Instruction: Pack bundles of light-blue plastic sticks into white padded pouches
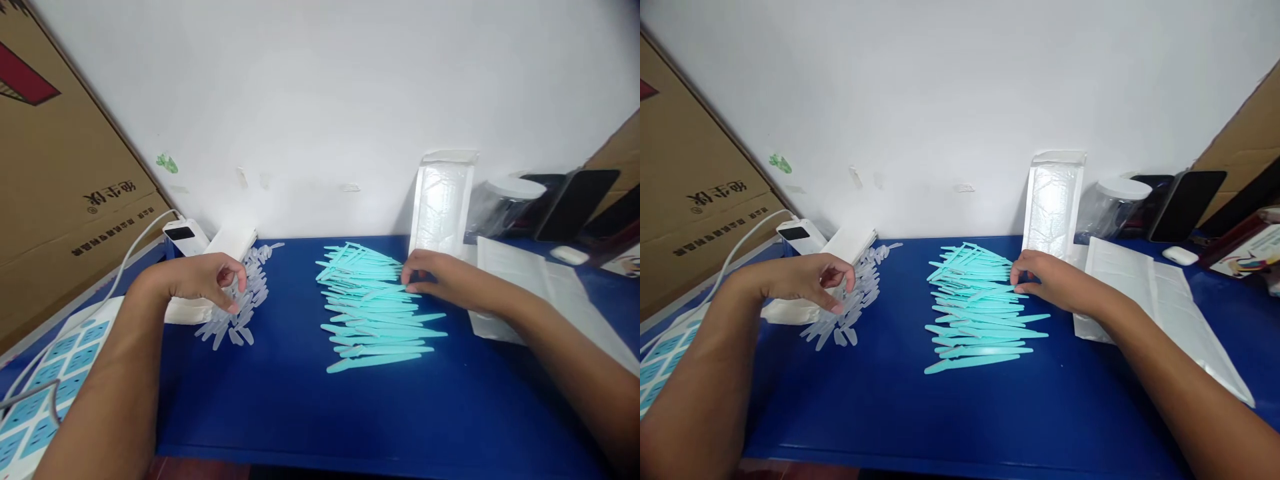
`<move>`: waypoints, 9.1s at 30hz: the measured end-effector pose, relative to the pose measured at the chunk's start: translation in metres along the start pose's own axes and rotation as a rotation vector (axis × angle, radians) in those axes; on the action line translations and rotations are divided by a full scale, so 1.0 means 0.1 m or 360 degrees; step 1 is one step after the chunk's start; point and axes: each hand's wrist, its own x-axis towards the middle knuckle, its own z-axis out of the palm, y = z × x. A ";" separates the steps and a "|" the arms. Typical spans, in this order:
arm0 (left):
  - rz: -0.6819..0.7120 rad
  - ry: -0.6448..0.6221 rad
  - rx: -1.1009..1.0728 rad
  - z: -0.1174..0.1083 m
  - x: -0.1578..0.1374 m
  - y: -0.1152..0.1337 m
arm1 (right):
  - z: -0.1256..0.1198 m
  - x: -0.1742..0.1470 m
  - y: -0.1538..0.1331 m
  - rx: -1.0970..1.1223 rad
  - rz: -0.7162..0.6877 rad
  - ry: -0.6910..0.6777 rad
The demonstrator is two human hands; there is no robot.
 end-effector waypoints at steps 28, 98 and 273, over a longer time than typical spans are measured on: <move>0.0462 0.1307 0.0579 1.35 -0.28 -0.05 | -0.09 -0.01 -0.22 -0.0046 0.0115 0.0664; 0.0538 0.1169 -0.1733 1.12 0.59 0.71 | 0.26 -0.03 -0.82 0.0409 0.0080 0.0401; 0.0610 0.0709 -0.0399 0.88 0.40 0.53 | 0.11 -0.05 -0.60 0.0275 0.0165 0.0323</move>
